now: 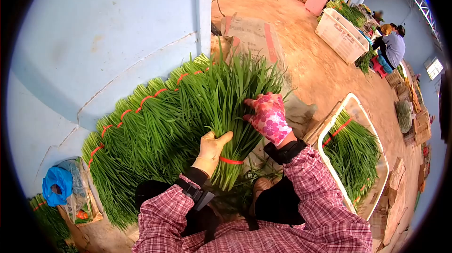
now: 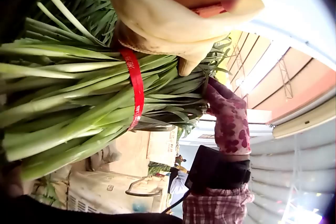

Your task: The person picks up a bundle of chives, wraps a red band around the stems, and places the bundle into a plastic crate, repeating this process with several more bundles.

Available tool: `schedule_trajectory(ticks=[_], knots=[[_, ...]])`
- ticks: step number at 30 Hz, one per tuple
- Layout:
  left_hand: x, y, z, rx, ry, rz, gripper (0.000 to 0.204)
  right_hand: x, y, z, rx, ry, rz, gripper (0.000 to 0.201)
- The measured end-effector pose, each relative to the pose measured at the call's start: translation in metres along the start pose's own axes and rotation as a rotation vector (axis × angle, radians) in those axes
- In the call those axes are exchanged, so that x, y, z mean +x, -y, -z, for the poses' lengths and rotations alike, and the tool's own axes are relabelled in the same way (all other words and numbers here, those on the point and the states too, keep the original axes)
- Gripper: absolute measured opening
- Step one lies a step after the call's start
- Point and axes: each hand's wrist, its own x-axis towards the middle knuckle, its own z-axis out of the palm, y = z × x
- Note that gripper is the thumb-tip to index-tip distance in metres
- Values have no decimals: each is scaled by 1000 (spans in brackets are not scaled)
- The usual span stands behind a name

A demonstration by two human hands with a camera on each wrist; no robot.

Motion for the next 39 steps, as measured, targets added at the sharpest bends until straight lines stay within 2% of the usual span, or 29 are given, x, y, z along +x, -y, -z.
schedule_trajectory(ticks=[3,6,8,10,11,12,13,14,17,19,22,23,25,27,28,29,30,31,32,33,34,35,36,37,38,39], knots=[[9,14,7,-15,5,-12,17,-2,-7,-6,129,-10,55,21],[-9,-16,-10,-80,-4,2,19,-3,4,-3,5,-84,123,10],[-14,-26,-16,-84,-11,9,19,-5,9,-10,-168,-8,125,5],[-3,-7,0,-34,14,15,16,-7,16,-11,-252,136,104,6],[2,-1,3,-8,25,19,17,-11,15,-18,-254,111,106,6],[-16,-27,-18,-5,-31,-14,29,-15,13,-29,-255,86,109,7],[-12,-20,-14,-10,-25,-21,33,-16,12,-36,-256,61,112,7],[-6,-12,-9,-16,-19,-27,37,-15,16,-28,-221,151,88,8],[2,1,3,22,-25,-58,43,-20,9,-35,-226,52,201,7],[-1,-3,2,66,-8,-95,35,-18,11,-38,-222,34,184,7],[-19,-32,-23,-104,20,-13,18,-14,16,-40,-174,-21,144,7],[-6,-12,-1,-48,95,-26,12,-11,13,-40,-122,-29,152,6],[-17,-28,-14,-41,36,5,12,-4,15,-19,-158,-103,193,4],[-11,-23,-8,30,-7,-29,12,-4,8,-3,140,-321,152,8],[-3,-16,-2,-45,4,-57,12,-2,3,12,276,-360,119,10],[-8,-29,0,-29,44,-33,20,-7,0,29,415,-391,81,14],[-4,-33,9,-137,72,68,40,-17,2,47,608,-188,-104,14],[0,-40,10,-154,32,91,54,-24,-2,61,784,10,-281,15],[3,-46,10,-172,-9,113,69,-33,-17,53,710,124,-252,16],[3,-54,2,-96,-120,70,80,-49,-33,27,793,160,-314,15],[10,-53,5,-107,-249,78,80,-53,-30,15,575,131,-215,17],[14,-57,8,-122,-253,95,78,-56,-25,10,355,98,-119,21],[18,-61,12,-136,-258,112,76,-60,-14,1,555,168,-280,34],[13,-69,5,-98,-305,107,70,-64,-3,-3,758,280,-359,53],[35,-45,33,-238,-218,70,67,-73,-2,-28,823,266,-258,62],[27,-49,29,-304,-225,22,68,-78,-2,-54,911,273,-211,70]])
